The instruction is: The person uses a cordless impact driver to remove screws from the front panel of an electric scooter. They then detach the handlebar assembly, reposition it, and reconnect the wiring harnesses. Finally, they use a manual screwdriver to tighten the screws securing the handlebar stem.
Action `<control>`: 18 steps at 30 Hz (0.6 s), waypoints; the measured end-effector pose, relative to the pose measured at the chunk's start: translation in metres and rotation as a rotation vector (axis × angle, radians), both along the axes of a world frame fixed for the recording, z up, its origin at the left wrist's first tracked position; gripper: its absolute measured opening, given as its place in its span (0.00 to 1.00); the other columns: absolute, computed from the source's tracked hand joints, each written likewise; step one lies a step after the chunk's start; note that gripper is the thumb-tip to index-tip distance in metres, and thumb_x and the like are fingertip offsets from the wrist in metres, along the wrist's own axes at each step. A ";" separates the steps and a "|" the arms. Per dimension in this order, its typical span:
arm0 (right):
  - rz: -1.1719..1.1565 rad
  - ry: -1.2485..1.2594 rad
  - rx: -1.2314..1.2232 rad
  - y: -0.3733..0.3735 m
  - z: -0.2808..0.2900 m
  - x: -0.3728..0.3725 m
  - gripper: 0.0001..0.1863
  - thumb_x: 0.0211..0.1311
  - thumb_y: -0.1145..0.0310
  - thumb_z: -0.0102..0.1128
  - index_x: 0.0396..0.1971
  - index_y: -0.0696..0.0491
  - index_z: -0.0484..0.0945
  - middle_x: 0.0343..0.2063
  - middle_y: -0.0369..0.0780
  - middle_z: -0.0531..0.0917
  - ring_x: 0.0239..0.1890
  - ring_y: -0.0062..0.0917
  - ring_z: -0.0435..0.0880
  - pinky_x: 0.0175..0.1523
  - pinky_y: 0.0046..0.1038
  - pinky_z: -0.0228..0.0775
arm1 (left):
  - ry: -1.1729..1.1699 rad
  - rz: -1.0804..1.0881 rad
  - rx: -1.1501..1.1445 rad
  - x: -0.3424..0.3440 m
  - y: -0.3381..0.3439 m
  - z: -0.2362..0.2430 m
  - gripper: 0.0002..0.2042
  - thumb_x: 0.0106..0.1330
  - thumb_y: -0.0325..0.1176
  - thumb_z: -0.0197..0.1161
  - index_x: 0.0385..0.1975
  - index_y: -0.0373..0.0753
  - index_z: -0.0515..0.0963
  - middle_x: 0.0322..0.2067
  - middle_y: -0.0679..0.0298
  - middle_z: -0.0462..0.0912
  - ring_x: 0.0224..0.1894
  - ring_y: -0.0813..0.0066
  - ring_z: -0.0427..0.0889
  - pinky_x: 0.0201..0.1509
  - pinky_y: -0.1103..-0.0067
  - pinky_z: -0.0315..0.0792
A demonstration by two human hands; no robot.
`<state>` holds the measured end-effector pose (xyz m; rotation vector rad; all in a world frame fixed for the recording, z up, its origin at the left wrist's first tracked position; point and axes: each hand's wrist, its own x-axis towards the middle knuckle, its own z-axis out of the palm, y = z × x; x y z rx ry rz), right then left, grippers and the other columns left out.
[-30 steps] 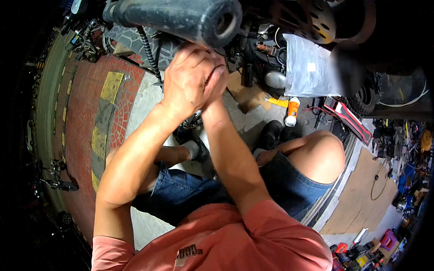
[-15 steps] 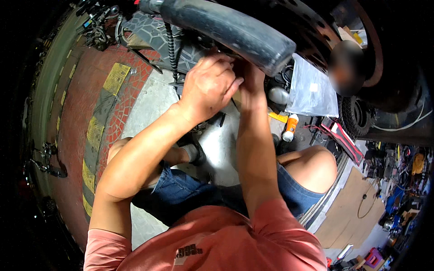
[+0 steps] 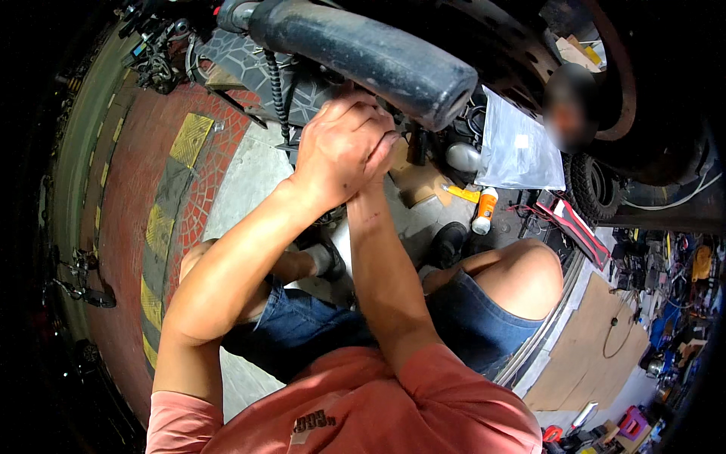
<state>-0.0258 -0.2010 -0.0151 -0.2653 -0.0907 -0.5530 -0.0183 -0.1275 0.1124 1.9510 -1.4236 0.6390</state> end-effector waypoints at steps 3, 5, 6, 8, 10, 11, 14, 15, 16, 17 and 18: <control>0.017 0.186 -0.132 -0.028 0.005 0.011 0.18 0.77 0.61 0.43 0.47 0.58 0.79 0.43 0.43 0.84 0.48 0.32 0.83 0.60 0.32 0.72 | 0.003 0.015 0.008 0.000 0.006 0.004 0.08 0.57 0.34 0.73 0.28 0.37 0.83 0.37 0.59 0.84 0.51 0.57 0.82 0.55 0.65 0.77; 0.105 0.338 -0.289 -0.074 0.023 0.025 0.19 0.77 0.60 0.43 0.47 0.58 0.79 0.42 0.43 0.84 0.48 0.32 0.83 0.60 0.32 0.72 | -0.009 0.013 0.007 0.001 0.005 0.004 0.08 0.58 0.33 0.73 0.27 0.37 0.82 0.37 0.58 0.84 0.51 0.57 0.82 0.55 0.65 0.77; 0.152 0.388 -0.377 -0.107 0.034 0.030 0.19 0.77 0.60 0.42 0.47 0.58 0.79 0.42 0.43 0.85 0.47 0.32 0.83 0.60 0.32 0.72 | -0.013 -0.010 0.011 -0.001 -0.002 0.006 0.08 0.58 0.32 0.73 0.25 0.36 0.81 0.37 0.58 0.84 0.51 0.56 0.82 0.55 0.65 0.77; 0.253 0.408 -0.488 -0.131 0.045 0.047 0.19 0.77 0.60 0.42 0.47 0.58 0.79 0.42 0.43 0.85 0.47 0.33 0.83 0.60 0.32 0.73 | -0.027 -0.010 0.001 0.001 0.003 0.005 0.08 0.57 0.31 0.74 0.24 0.36 0.81 0.36 0.58 0.84 0.49 0.56 0.82 0.54 0.66 0.78; 0.213 0.380 -0.487 -0.130 0.034 0.037 0.19 0.77 0.60 0.42 0.47 0.58 0.79 0.41 0.43 0.85 0.47 0.33 0.84 0.60 0.33 0.73 | -0.024 -0.012 -0.001 -0.003 0.000 0.004 0.08 0.57 0.30 0.74 0.25 0.36 0.80 0.36 0.58 0.84 0.49 0.57 0.82 0.53 0.66 0.78; 0.181 0.371 -0.476 -0.122 0.030 0.029 0.20 0.77 0.59 0.42 0.47 0.58 0.79 0.41 0.43 0.85 0.46 0.33 0.84 0.60 0.33 0.73 | -0.031 -0.003 -0.002 -0.001 0.000 0.006 0.08 0.56 0.30 0.74 0.25 0.36 0.80 0.35 0.58 0.84 0.49 0.57 0.82 0.53 0.66 0.78; -0.006 0.459 -0.488 -0.083 0.019 0.012 0.18 0.76 0.63 0.41 0.45 0.58 0.79 0.41 0.44 0.85 0.46 0.34 0.83 0.58 0.33 0.73 | -0.049 -0.001 -0.026 0.001 -0.002 0.004 0.08 0.56 0.29 0.73 0.25 0.35 0.80 0.35 0.58 0.83 0.48 0.56 0.82 0.52 0.66 0.79; 0.017 0.478 -0.329 -0.071 0.016 0.012 0.17 0.76 0.64 0.41 0.44 0.57 0.79 0.42 0.44 0.84 0.47 0.34 0.83 0.58 0.32 0.72 | -0.057 -0.005 -0.038 0.001 -0.002 0.003 0.07 0.56 0.29 0.73 0.26 0.35 0.80 0.35 0.58 0.83 0.48 0.56 0.82 0.51 0.66 0.79; 0.034 0.499 -0.161 -0.056 0.012 0.010 0.16 0.76 0.65 0.40 0.43 0.57 0.78 0.42 0.44 0.84 0.48 0.34 0.82 0.58 0.31 0.72 | -0.066 0.003 -0.019 0.001 0.002 0.002 0.08 0.57 0.30 0.73 0.26 0.35 0.80 0.35 0.58 0.83 0.48 0.56 0.82 0.52 0.66 0.79; 0.022 0.311 -0.046 -0.040 0.005 0.010 0.17 0.76 0.65 0.40 0.44 0.58 0.78 0.43 0.44 0.83 0.50 0.33 0.81 0.59 0.33 0.72 | -0.062 -0.005 -0.014 0.002 0.001 0.002 0.08 0.57 0.30 0.73 0.26 0.36 0.80 0.35 0.58 0.83 0.48 0.56 0.82 0.52 0.66 0.79; -0.048 0.200 -0.067 -0.020 0.002 0.009 0.17 0.77 0.64 0.40 0.46 0.58 0.78 0.45 0.44 0.83 0.52 0.33 0.80 0.61 0.32 0.71 | -0.060 -0.004 -0.005 0.001 0.004 0.004 0.08 0.57 0.31 0.72 0.26 0.36 0.80 0.35 0.58 0.83 0.47 0.56 0.82 0.51 0.66 0.79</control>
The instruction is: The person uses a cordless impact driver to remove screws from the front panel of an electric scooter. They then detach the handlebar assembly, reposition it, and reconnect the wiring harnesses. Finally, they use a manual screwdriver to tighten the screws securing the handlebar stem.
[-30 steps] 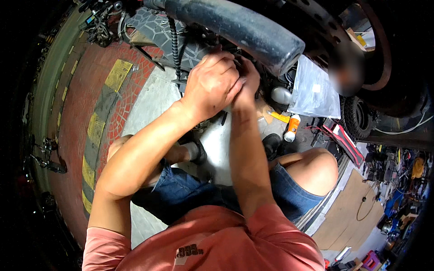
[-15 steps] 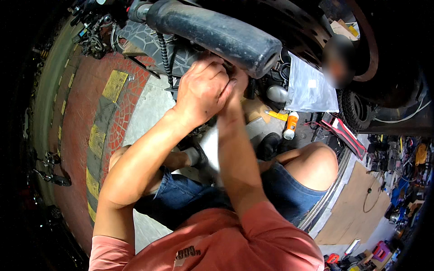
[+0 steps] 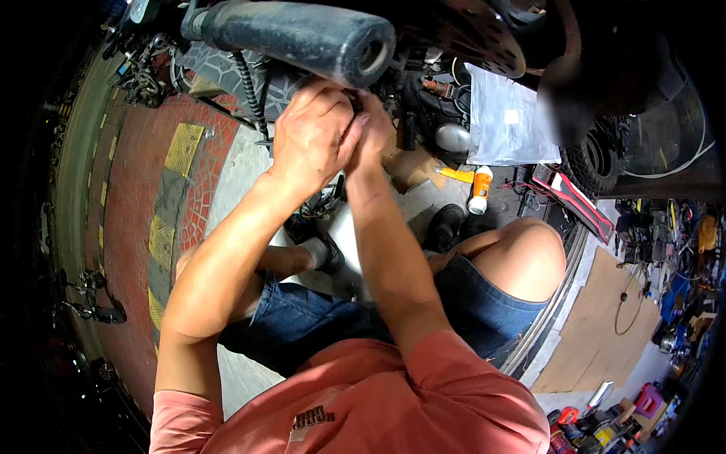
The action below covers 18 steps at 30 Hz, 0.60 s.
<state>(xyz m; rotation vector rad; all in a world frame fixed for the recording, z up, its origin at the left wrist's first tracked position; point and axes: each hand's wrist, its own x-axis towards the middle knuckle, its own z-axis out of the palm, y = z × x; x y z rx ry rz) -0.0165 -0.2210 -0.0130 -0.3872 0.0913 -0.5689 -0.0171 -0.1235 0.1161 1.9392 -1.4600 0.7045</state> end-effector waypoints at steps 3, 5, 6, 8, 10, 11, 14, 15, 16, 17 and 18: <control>-0.050 -0.284 -0.023 0.023 0.008 -0.005 0.18 0.77 0.64 0.42 0.50 0.61 0.77 0.49 0.43 0.82 0.53 0.30 0.79 0.62 0.32 0.69 | 0.032 -0.001 0.021 -0.002 -0.003 0.001 0.07 0.57 0.32 0.71 0.29 0.36 0.82 0.36 0.58 0.83 0.48 0.56 0.81 0.56 0.64 0.77; -0.018 -0.369 0.042 0.029 0.017 -0.006 0.18 0.77 0.63 0.43 0.50 0.61 0.78 0.49 0.42 0.82 0.53 0.29 0.79 0.61 0.32 0.69 | 0.064 0.005 0.051 -0.003 -0.005 -0.001 0.08 0.57 0.33 0.71 0.32 0.36 0.84 0.37 0.58 0.84 0.52 0.57 0.80 0.66 0.61 0.73; 0.003 -0.369 0.101 0.031 0.020 -0.007 0.18 0.77 0.63 0.43 0.49 0.61 0.78 0.48 0.42 0.82 0.52 0.29 0.80 0.60 0.31 0.70 | 0.077 0.009 0.064 -0.003 -0.005 -0.001 0.08 0.57 0.33 0.71 0.32 0.36 0.84 0.37 0.58 0.84 0.52 0.58 0.80 0.66 0.61 0.73; 0.041 -0.369 0.215 0.032 0.024 -0.008 0.18 0.77 0.62 0.43 0.47 0.60 0.79 0.46 0.42 0.83 0.51 0.29 0.80 0.59 0.31 0.71 | 0.103 0.014 0.088 -0.005 -0.003 0.001 0.08 0.57 0.33 0.71 0.32 0.36 0.84 0.37 0.58 0.84 0.52 0.58 0.80 0.66 0.61 0.73; 0.076 -0.373 0.326 0.028 0.026 -0.008 0.19 0.77 0.61 0.43 0.46 0.60 0.79 0.44 0.42 0.83 0.49 0.29 0.81 0.58 0.31 0.72 | 0.094 0.032 0.105 -0.008 -0.001 0.000 0.08 0.57 0.33 0.71 0.32 0.36 0.84 0.37 0.59 0.84 0.52 0.59 0.80 0.66 0.62 0.73; -0.034 -0.171 0.208 0.024 0.025 -0.006 0.19 0.77 0.60 0.43 0.44 0.59 0.80 0.42 0.42 0.84 0.46 0.29 0.82 0.54 0.31 0.73 | 0.080 0.044 0.116 -0.009 -0.001 0.008 0.08 0.57 0.33 0.71 0.32 0.36 0.84 0.37 0.59 0.84 0.52 0.59 0.80 0.66 0.62 0.73; -0.084 0.205 0.026 -0.023 0.004 0.027 0.20 0.77 0.58 0.43 0.39 0.58 0.81 0.32 0.44 0.86 0.31 0.30 0.81 0.39 0.29 0.75 | 0.065 0.039 0.086 -0.008 -0.003 0.003 0.07 0.56 0.31 0.72 0.31 0.36 0.83 0.37 0.59 0.84 0.51 0.58 0.81 0.66 0.63 0.74; -0.061 0.284 -0.008 -0.049 0.000 0.039 0.21 0.77 0.58 0.43 0.37 0.57 0.81 0.29 0.45 0.86 0.25 0.30 0.81 0.34 0.29 0.75 | 0.061 0.032 0.086 -0.008 -0.006 0.003 0.07 0.56 0.31 0.72 0.30 0.36 0.83 0.37 0.58 0.84 0.50 0.58 0.81 0.66 0.63 0.74; 0.049 0.305 -0.106 -0.069 0.009 0.044 0.21 0.77 0.59 0.42 0.39 0.58 0.81 0.28 0.45 0.87 0.24 0.29 0.81 0.32 0.28 0.74 | 0.069 0.031 0.077 -0.007 -0.006 0.002 0.06 0.55 0.29 0.73 0.28 0.36 0.82 0.36 0.58 0.84 0.50 0.57 0.81 0.64 0.63 0.75; 0.162 0.335 -0.204 -0.086 0.021 0.040 0.20 0.77 0.59 0.41 0.40 0.58 0.81 0.28 0.46 0.87 0.23 0.28 0.81 0.30 0.27 0.73 | 0.069 0.029 0.082 -0.009 -0.005 -0.002 0.06 0.55 0.29 0.73 0.27 0.36 0.82 0.37 0.58 0.84 0.50 0.57 0.81 0.63 0.64 0.75; 0.274 0.357 -0.307 -0.102 0.034 0.037 0.21 0.78 0.60 0.40 0.42 0.58 0.81 0.27 0.46 0.87 0.22 0.27 0.80 0.29 0.26 0.72 | 0.061 0.027 0.082 -0.007 -0.005 -0.001 0.06 0.55 0.29 0.73 0.27 0.36 0.82 0.37 0.58 0.84 0.50 0.57 0.81 0.62 0.64 0.75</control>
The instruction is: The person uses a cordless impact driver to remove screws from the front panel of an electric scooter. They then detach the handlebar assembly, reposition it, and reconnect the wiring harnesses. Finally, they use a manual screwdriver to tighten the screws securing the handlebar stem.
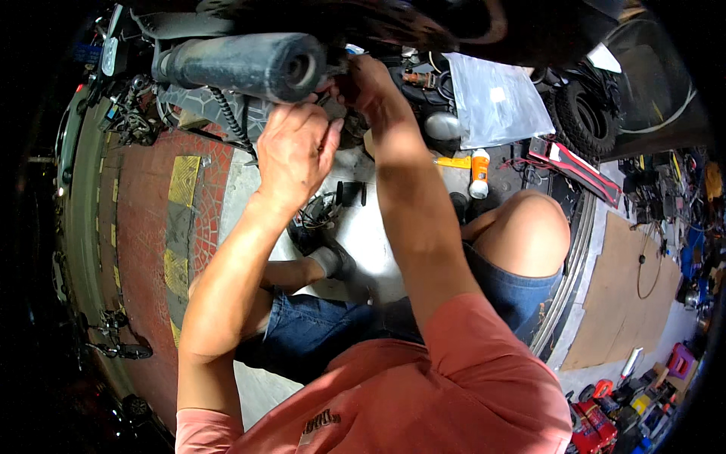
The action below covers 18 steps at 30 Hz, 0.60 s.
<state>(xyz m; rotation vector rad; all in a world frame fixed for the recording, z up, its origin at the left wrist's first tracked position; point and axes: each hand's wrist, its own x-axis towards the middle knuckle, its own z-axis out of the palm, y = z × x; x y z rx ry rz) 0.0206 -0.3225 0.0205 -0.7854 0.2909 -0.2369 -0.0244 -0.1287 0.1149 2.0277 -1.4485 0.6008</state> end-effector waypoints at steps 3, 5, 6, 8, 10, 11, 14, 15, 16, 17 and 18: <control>0.018 0.022 -0.142 -0.004 0.009 -0.013 0.20 0.77 0.62 0.41 0.43 0.59 0.81 0.28 0.47 0.88 0.22 0.26 0.80 0.29 0.24 0.72 | -0.043 -0.010 -0.030 0.002 -0.004 0.002 0.07 0.55 0.29 0.73 0.25 0.36 0.81 0.36 0.58 0.84 0.51 0.58 0.81 0.57 0.65 0.77; -0.100 -0.156 -0.054 0.023 -0.003 -0.021 0.18 0.74 0.64 0.44 0.41 0.60 0.82 0.29 0.47 0.88 0.25 0.26 0.81 0.31 0.25 0.74 | -0.046 0.013 -0.028 0.003 0.000 0.004 0.07 0.55 0.29 0.73 0.24 0.36 0.81 0.35 0.59 0.83 0.51 0.58 0.81 0.56 0.65 0.77; -0.164 -0.247 -0.015 0.034 -0.005 -0.029 0.17 0.72 0.66 0.46 0.39 0.61 0.83 0.29 0.46 0.88 0.26 0.26 0.82 0.32 0.26 0.74 | -0.054 0.017 -0.025 0.002 -0.001 0.003 0.07 0.55 0.30 0.73 0.24 0.36 0.81 0.35 0.59 0.83 0.51 0.58 0.82 0.55 0.64 0.77; -0.307 -0.125 0.236 0.066 -0.004 -0.033 0.12 0.71 0.70 0.51 0.35 0.60 0.82 0.30 0.42 0.86 0.29 0.25 0.82 0.35 0.28 0.75 | -0.070 0.010 -0.021 0.004 0.001 0.003 0.06 0.58 0.29 0.72 0.26 0.37 0.81 0.35 0.60 0.84 0.49 0.58 0.83 0.52 0.66 0.79; -0.425 -0.215 0.346 0.094 -0.027 -0.028 0.11 0.72 0.71 0.52 0.32 0.58 0.81 0.30 0.38 0.83 0.32 0.25 0.82 0.39 0.29 0.76 | -0.082 -0.022 -0.039 0.003 -0.001 0.004 0.06 0.60 0.30 0.72 0.28 0.36 0.81 0.35 0.59 0.84 0.49 0.58 0.84 0.51 0.67 0.79; -0.419 -0.386 0.414 0.107 -0.040 -0.020 0.11 0.73 0.69 0.51 0.33 0.58 0.81 0.30 0.38 0.83 0.34 0.25 0.82 0.42 0.29 0.76 | -0.076 -0.021 -0.038 0.002 -0.003 0.006 0.06 0.60 0.30 0.71 0.28 0.36 0.81 0.35 0.59 0.84 0.49 0.58 0.84 0.51 0.67 0.79; -0.502 -0.509 0.518 0.138 -0.038 -0.027 0.14 0.75 0.65 0.49 0.36 0.58 0.80 0.33 0.38 0.83 0.37 0.27 0.82 0.47 0.30 0.77 | -0.057 -0.014 -0.025 0.001 -0.003 0.005 0.06 0.60 0.30 0.71 0.28 0.36 0.81 0.35 0.59 0.85 0.50 0.57 0.84 0.52 0.66 0.79; -0.551 -0.489 0.535 0.149 -0.024 -0.034 0.15 0.75 0.64 0.49 0.37 0.58 0.80 0.34 0.39 0.83 0.38 0.27 0.83 0.48 0.30 0.77 | -0.053 -0.012 -0.014 0.000 -0.001 0.006 0.06 0.60 0.30 0.71 0.29 0.36 0.82 0.35 0.59 0.85 0.50 0.58 0.84 0.52 0.66 0.79; -0.582 -0.481 0.504 0.144 -0.041 -0.021 0.15 0.74 0.64 0.49 0.37 0.59 0.80 0.33 0.40 0.84 0.37 0.28 0.83 0.48 0.30 0.77 | -0.050 -0.011 -0.003 -0.001 0.001 0.008 0.06 0.60 0.30 0.71 0.29 0.36 0.82 0.35 0.59 0.85 0.50 0.58 0.84 0.52 0.66 0.79; -0.586 -0.433 0.463 0.128 -0.044 -0.018 0.15 0.74 0.64 0.49 0.37 0.59 0.80 0.32 0.41 0.84 0.34 0.28 0.82 0.44 0.30 0.76 | -0.042 -0.021 -0.001 0.000 -0.003 0.006 0.06 0.60 0.30 0.71 0.29 0.36 0.82 0.35 0.59 0.85 0.50 0.58 0.84 0.52 0.66 0.79; -0.514 -0.333 0.407 0.106 -0.034 -0.013 0.14 0.73 0.64 0.48 0.37 0.58 0.80 0.31 0.43 0.85 0.32 0.28 0.82 0.40 0.29 0.74 | -0.040 -0.002 0.018 0.001 0.000 0.007 0.05 0.60 0.29 0.71 0.28 0.36 0.81 0.34 0.59 0.85 0.49 0.58 0.84 0.51 0.66 0.79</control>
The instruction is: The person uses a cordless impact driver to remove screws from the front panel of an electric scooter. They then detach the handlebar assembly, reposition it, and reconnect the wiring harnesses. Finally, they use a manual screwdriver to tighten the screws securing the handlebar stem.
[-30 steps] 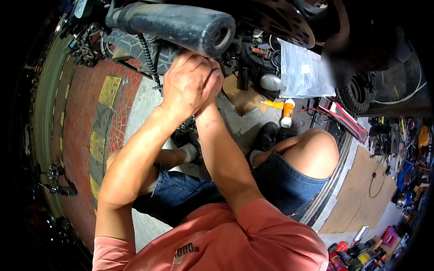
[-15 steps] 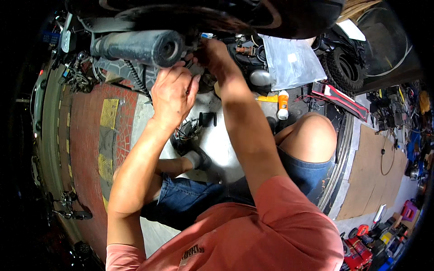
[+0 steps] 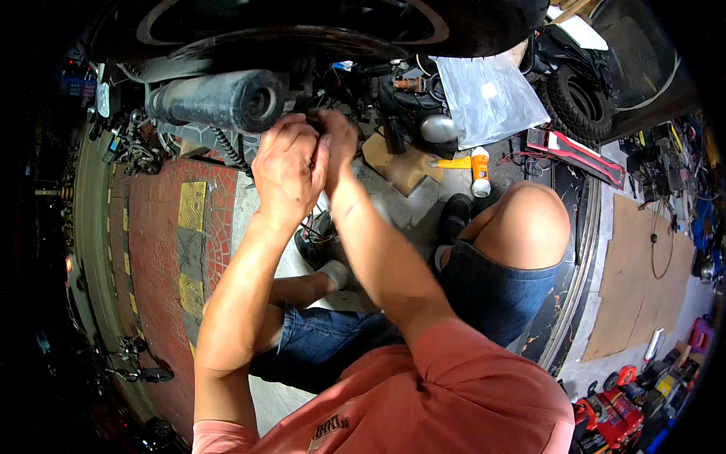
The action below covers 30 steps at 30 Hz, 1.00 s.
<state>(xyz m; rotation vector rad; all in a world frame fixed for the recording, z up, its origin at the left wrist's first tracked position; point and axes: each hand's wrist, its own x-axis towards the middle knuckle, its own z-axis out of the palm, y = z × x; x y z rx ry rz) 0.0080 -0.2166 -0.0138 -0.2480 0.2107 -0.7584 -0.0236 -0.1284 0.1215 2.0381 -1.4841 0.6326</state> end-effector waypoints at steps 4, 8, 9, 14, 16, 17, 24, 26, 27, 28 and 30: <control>0.468 0.362 -0.324 -0.097 0.038 0.000 0.14 0.70 0.64 0.47 0.36 0.58 0.79 0.25 0.48 0.87 0.21 0.30 0.79 0.26 0.29 0.68 | -0.034 -0.040 -0.024 -0.001 -0.003 -0.002 0.05 0.61 0.27 0.70 0.27 0.36 0.80 0.33 0.59 0.84 0.48 0.57 0.84 0.51 0.66 0.79; 0.398 0.443 -0.367 -0.092 0.053 -0.017 0.15 0.70 0.64 0.48 0.33 0.59 0.80 0.24 0.48 0.86 0.19 0.27 0.79 0.24 0.28 0.67 | 0.008 0.029 0.055 -0.005 -0.004 0.004 0.05 0.61 0.27 0.69 0.26 0.36 0.81 0.33 0.59 0.84 0.48 0.56 0.84 0.51 0.65 0.78; 0.331 0.378 -0.311 -0.081 0.052 -0.027 0.15 0.70 0.66 0.49 0.30 0.60 0.81 0.24 0.48 0.86 0.19 0.27 0.80 0.25 0.27 0.68 | 0.005 0.047 0.078 -0.005 -0.002 0.003 0.05 0.62 0.27 0.69 0.27 0.36 0.81 0.32 0.59 0.84 0.49 0.56 0.83 0.53 0.65 0.78; -0.073 0.250 -0.058 -0.010 0.038 -0.029 0.11 0.71 0.68 0.58 0.30 0.58 0.83 0.26 0.38 0.85 0.25 0.18 0.77 0.30 0.24 0.68 | 0.111 -0.092 0.012 -0.007 -0.005 0.019 0.06 0.65 0.27 0.67 0.28 0.32 0.83 0.43 0.55 0.89 0.50 0.57 0.83 0.59 0.67 0.74; -0.083 0.280 -0.114 0.013 0.039 -0.034 0.12 0.74 0.66 0.57 0.35 0.58 0.82 0.28 0.37 0.85 0.29 0.17 0.78 0.35 0.24 0.69 | 0.133 0.033 0.024 -0.007 0.002 0.018 0.06 0.69 0.29 0.66 0.36 0.31 0.84 0.49 0.53 0.84 0.49 0.63 0.82 0.50 0.73 0.77; -0.082 0.285 -0.123 0.026 0.042 -0.036 0.12 0.75 0.65 0.56 0.37 0.58 0.82 0.29 0.37 0.86 0.31 0.16 0.79 0.37 0.24 0.69 | 0.153 0.114 0.030 -0.007 0.008 0.018 0.07 0.70 0.29 0.66 0.40 0.31 0.83 0.51 0.54 0.82 0.49 0.66 0.81 0.47 0.75 0.78; -0.092 0.276 -0.156 0.039 0.031 -0.031 0.12 0.74 0.63 0.58 0.41 0.56 0.82 0.32 0.38 0.88 0.36 0.17 0.83 0.41 0.24 0.74 | 0.629 0.395 0.126 0.014 0.006 0.038 0.17 0.69 0.33 0.68 0.50 0.27 0.78 0.31 0.61 0.85 0.36 0.77 0.80 0.43 0.76 0.74; 0.040 0.277 -0.146 0.001 0.021 -0.009 0.10 0.67 0.68 0.56 0.35 0.59 0.83 0.23 0.42 0.87 0.23 0.21 0.82 0.30 0.23 0.71 | 0.505 0.478 0.340 0.021 0.000 0.048 0.13 0.71 0.36 0.63 0.39 0.29 0.81 0.28 0.59 0.84 0.32 0.73 0.79 0.40 0.73 0.73; 0.253 0.313 -0.169 -0.037 0.026 -0.007 0.11 0.66 0.69 0.55 0.34 0.61 0.83 0.22 0.44 0.87 0.20 0.22 0.81 0.28 0.24 0.71 | 0.495 0.534 0.461 0.029 -0.001 0.049 0.13 0.71 0.37 0.61 0.35 0.30 0.81 0.26 0.58 0.84 0.30 0.69 0.80 0.39 0.71 0.72; 0.469 0.342 -0.187 -0.073 0.038 -0.015 0.12 0.65 0.69 0.55 0.33 0.62 0.83 0.21 0.47 0.87 0.18 0.24 0.80 0.27 0.24 0.70 | 0.484 0.591 0.586 0.031 -0.002 0.050 0.15 0.72 0.38 0.60 0.31 0.31 0.81 0.25 0.56 0.83 0.28 0.65 0.80 0.37 0.68 0.72; 0.554 0.298 -0.210 -0.103 0.041 -0.011 0.13 0.63 0.69 0.54 0.31 0.64 0.83 0.21 0.49 0.86 0.19 0.26 0.83 0.26 0.25 0.71 | 0.478 0.625 0.622 0.025 -0.019 0.052 0.17 0.72 0.41 0.56 0.28 0.32 0.79 0.25 0.52 0.83 0.29 0.59 0.80 0.38 0.66 0.72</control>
